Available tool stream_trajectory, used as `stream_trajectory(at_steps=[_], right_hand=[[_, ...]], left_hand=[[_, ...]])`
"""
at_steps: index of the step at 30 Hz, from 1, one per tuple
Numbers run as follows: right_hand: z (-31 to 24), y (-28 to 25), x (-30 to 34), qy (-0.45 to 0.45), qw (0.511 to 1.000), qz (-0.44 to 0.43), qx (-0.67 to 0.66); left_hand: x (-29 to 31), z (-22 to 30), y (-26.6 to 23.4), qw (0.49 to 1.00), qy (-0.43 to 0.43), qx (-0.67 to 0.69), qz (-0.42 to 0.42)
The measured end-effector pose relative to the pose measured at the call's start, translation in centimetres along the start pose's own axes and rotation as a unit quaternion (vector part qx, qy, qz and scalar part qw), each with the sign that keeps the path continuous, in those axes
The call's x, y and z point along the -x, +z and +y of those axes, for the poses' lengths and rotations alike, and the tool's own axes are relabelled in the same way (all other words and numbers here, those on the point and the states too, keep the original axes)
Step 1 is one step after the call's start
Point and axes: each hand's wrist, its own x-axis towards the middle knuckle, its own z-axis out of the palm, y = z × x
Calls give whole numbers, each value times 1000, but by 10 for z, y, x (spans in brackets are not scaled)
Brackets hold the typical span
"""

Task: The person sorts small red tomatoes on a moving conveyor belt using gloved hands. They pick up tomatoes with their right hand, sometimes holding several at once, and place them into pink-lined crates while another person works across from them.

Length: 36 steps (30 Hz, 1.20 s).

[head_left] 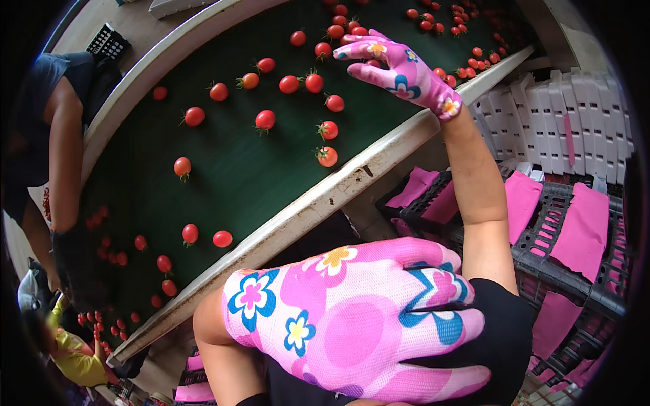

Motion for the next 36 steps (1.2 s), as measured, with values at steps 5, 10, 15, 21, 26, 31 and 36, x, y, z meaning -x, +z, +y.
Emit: stream_trajectory(at_steps=[5,10,15,21,26,31,36], right_hand=[[11,-30,46,220,965,113,-84],[38,-67,71,454,824,-118,316],[-34,-5,70,222,966,-55,117],[-58,17,12,154,964,64,-207],[-24,25,-24,139,956,-35,257],[-33,38,-38,114,978,-36,169],[-52,33,-34,72,994,74,-34]], left_hand=[[10,-7,18,992,64,-26,110],[18,6,17,988,9,-28,149],[17,-8,-24,992,-59,-103,46],[47,-61,-8,843,-114,-506,-144],[47,-80,-10,845,-227,-456,-163],[55,-93,-20,834,-272,-467,-110],[54,-109,-34,857,-350,-46,375]])
